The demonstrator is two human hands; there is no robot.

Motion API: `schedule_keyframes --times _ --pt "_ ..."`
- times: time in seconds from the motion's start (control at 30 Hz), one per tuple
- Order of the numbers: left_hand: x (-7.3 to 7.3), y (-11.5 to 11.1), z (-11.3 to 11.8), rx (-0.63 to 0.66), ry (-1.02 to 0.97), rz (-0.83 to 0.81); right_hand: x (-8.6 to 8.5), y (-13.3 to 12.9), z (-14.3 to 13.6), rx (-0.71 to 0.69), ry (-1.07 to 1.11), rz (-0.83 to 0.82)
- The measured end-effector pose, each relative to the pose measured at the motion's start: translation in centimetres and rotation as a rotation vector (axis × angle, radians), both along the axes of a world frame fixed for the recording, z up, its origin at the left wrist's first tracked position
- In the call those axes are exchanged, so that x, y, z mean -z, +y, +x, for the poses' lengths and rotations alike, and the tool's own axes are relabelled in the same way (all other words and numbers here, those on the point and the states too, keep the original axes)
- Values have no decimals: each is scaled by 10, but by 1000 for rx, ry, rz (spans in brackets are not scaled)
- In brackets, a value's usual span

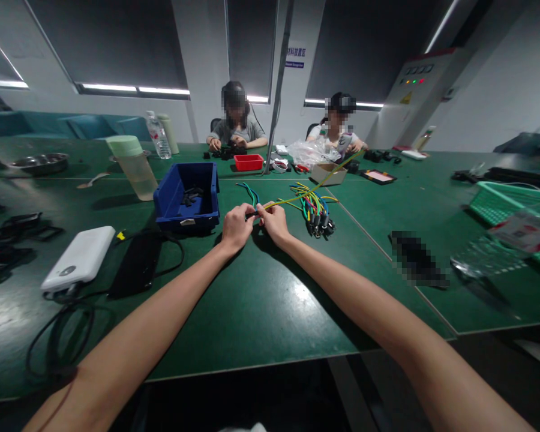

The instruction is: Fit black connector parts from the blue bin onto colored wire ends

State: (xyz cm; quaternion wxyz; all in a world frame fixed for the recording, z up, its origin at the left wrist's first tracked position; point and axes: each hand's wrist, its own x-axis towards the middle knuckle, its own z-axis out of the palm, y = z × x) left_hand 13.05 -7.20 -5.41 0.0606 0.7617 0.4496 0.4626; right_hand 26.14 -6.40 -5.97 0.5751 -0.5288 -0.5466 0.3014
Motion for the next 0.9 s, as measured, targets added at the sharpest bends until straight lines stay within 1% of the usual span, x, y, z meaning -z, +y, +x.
schedule_keyframes --times 0.3,0.5,0.7,0.9 --pt "1 2 0 52 -13 -16 -1 -1 0 19 -6 5" --pt "0 1 1 73 -17 15 1 0 1 45 37 -23" --pt "3 5 0 112 -76 -29 2 2 1 50 59 -22" --pt "2 6 0 102 -156 -90 4 4 2 62 42 -34"
